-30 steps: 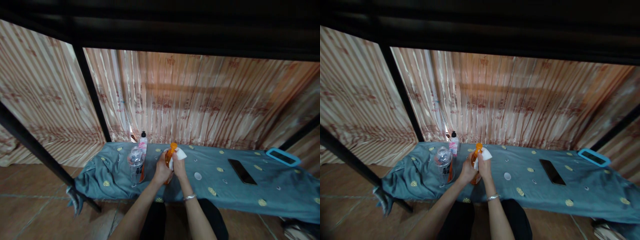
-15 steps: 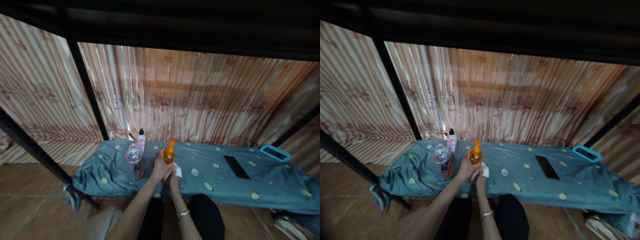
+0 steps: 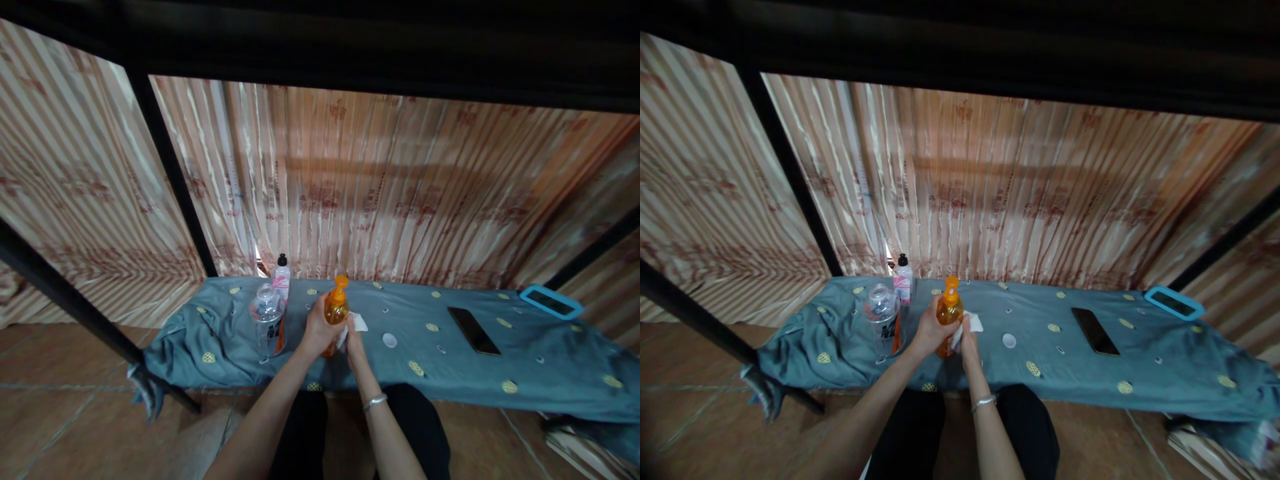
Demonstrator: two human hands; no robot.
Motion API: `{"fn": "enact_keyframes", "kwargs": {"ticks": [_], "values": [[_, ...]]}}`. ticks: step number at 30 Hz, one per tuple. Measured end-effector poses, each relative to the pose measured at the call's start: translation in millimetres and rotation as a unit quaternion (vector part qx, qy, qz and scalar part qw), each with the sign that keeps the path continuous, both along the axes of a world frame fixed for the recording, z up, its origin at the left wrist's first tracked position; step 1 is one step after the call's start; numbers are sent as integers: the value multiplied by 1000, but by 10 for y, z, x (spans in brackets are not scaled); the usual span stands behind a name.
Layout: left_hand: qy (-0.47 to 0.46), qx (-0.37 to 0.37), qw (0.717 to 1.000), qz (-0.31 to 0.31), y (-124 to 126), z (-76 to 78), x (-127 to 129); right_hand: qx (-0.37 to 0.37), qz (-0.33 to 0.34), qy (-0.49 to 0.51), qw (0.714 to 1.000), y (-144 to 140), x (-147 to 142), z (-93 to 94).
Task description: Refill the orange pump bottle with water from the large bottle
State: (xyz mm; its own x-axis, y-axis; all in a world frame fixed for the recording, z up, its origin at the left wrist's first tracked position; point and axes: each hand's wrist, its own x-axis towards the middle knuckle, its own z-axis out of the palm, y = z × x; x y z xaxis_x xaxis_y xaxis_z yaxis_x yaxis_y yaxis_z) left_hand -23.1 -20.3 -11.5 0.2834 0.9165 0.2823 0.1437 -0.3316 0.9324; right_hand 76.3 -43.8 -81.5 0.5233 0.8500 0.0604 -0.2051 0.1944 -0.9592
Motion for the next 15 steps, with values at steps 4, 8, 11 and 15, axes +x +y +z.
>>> {"fn": "enact_keyframes", "kwargs": {"ticks": [4,8,11,15], "values": [[2,18,999,-31,12,-31,-42,9,16,59,998,178,175,276],[4,43,999,-2,50,-72,-72,7,61,78,995,356,246,382],[-3,42,999,4,77,-91,-73,-5,64,86,994,368,212,189],[-4,38,999,2,72,-85,-48,-15,12,68,998,197,111,-160]]}}
